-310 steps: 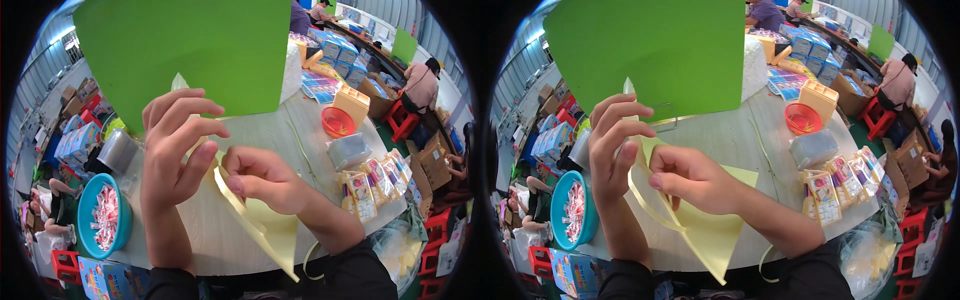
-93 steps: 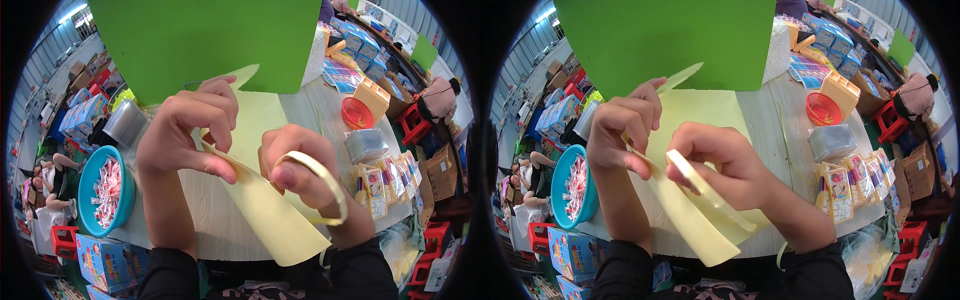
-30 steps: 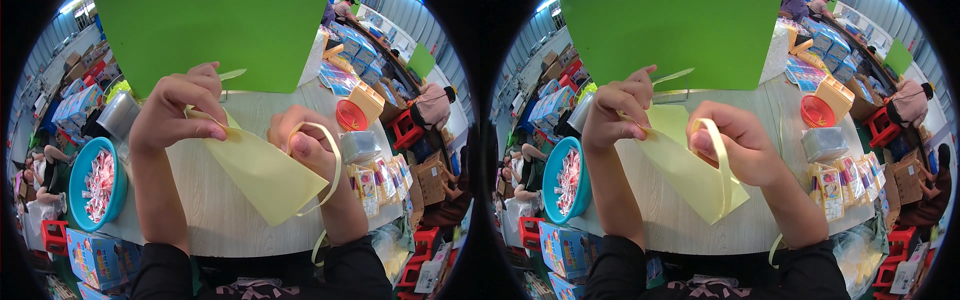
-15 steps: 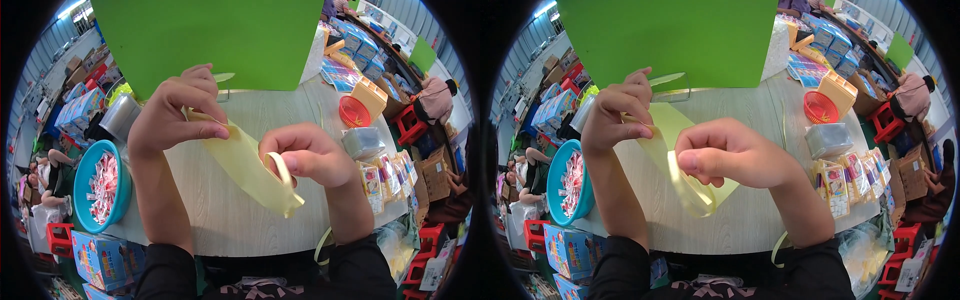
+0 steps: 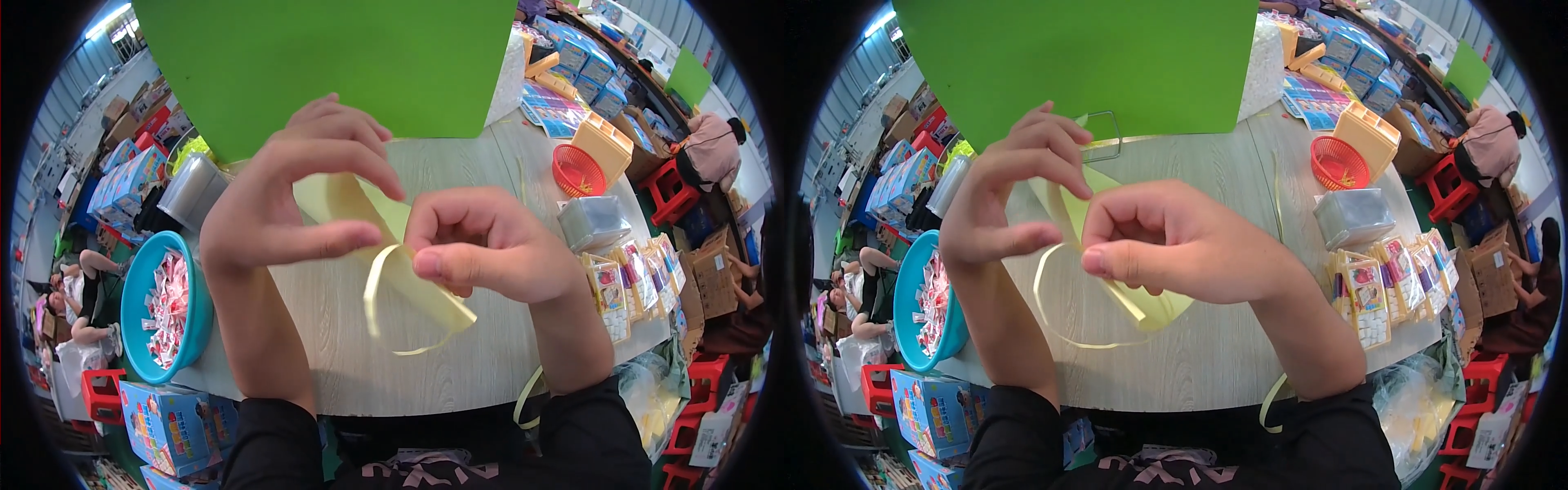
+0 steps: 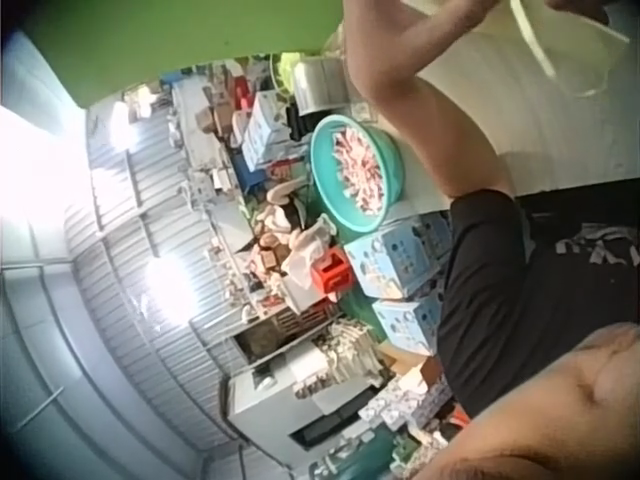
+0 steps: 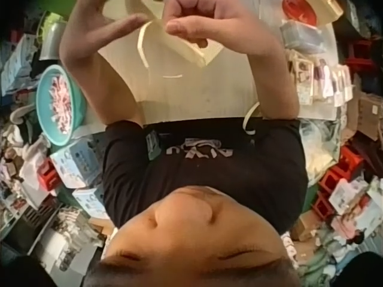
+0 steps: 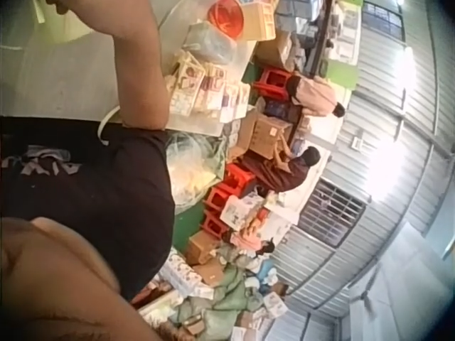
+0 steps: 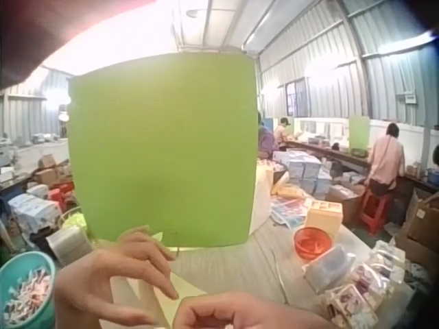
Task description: Peeling a thin adhesive or paper strip from the edge of a large yellow sheet.
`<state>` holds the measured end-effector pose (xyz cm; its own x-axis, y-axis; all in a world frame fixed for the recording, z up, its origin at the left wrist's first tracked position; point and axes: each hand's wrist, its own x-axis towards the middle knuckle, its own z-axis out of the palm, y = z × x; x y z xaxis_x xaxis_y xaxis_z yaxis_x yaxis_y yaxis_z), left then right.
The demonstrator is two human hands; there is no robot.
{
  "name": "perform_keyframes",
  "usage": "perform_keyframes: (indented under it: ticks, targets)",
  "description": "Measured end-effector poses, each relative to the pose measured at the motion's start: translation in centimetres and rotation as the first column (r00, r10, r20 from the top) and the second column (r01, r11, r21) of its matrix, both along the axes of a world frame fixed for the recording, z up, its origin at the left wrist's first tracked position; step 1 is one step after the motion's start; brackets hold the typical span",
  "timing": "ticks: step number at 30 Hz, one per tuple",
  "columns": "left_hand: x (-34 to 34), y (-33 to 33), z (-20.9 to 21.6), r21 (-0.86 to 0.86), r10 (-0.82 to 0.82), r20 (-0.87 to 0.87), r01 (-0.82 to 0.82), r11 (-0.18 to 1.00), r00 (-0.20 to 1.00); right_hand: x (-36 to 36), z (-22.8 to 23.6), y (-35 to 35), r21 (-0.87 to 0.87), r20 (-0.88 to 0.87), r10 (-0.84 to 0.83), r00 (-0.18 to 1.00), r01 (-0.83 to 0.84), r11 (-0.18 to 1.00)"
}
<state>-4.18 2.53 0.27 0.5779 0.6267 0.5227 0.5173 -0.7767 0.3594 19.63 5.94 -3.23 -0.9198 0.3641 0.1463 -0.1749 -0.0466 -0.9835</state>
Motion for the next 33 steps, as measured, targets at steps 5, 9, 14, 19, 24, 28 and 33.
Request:
perform_keyframes:
  ticks: [5,9,14,19,24,28,33]
  targets:
    - [1.3,-0.6,-0.4,-0.159,-0.027,-0.059,0.017,0.987,0.998,0.1,-0.6,0.9,0.026,-0.11,-0.009,0.994,0.012,1.0]
    - [3.1,-0.8,-1.5,-0.108,0.036,0.128,-0.022,0.994,0.991,-0.1,-1.1,1.2,0.01,-0.154,-0.025,0.988,0.027,1.0]
    - [3.0,-0.1,-1.9,-0.085,0.066,0.029,-0.063,0.994,0.997,0.0,-0.9,1.1,-0.094,-0.149,-0.112,0.982,0.099,0.991]
    - [3.2,0.6,-1.7,-0.019,-0.055,0.105,0.057,0.998,0.993,0.1,-1.0,1.1,-0.087,-0.198,-0.073,0.978,0.057,0.995]
    - [3.0,0.6,-1.8,-0.04,-0.156,0.214,0.168,0.985,0.964,-0.3,-1.4,0.7,-0.019,-0.31,-0.045,0.95,0.041,0.999]
    - [2.9,0.5,-1.7,-0.039,-0.176,0.231,0.19,0.981,0.957,-0.4,-1.3,0.3,-0.016,-0.366,-0.071,0.928,0.07,0.997]
    - [2.8,0.4,-1.5,-0.033,-0.242,0.24,0.257,0.966,0.94,-0.5,-1.4,0.1,-0.002,-0.343,-0.062,0.937,0.065,0.998]
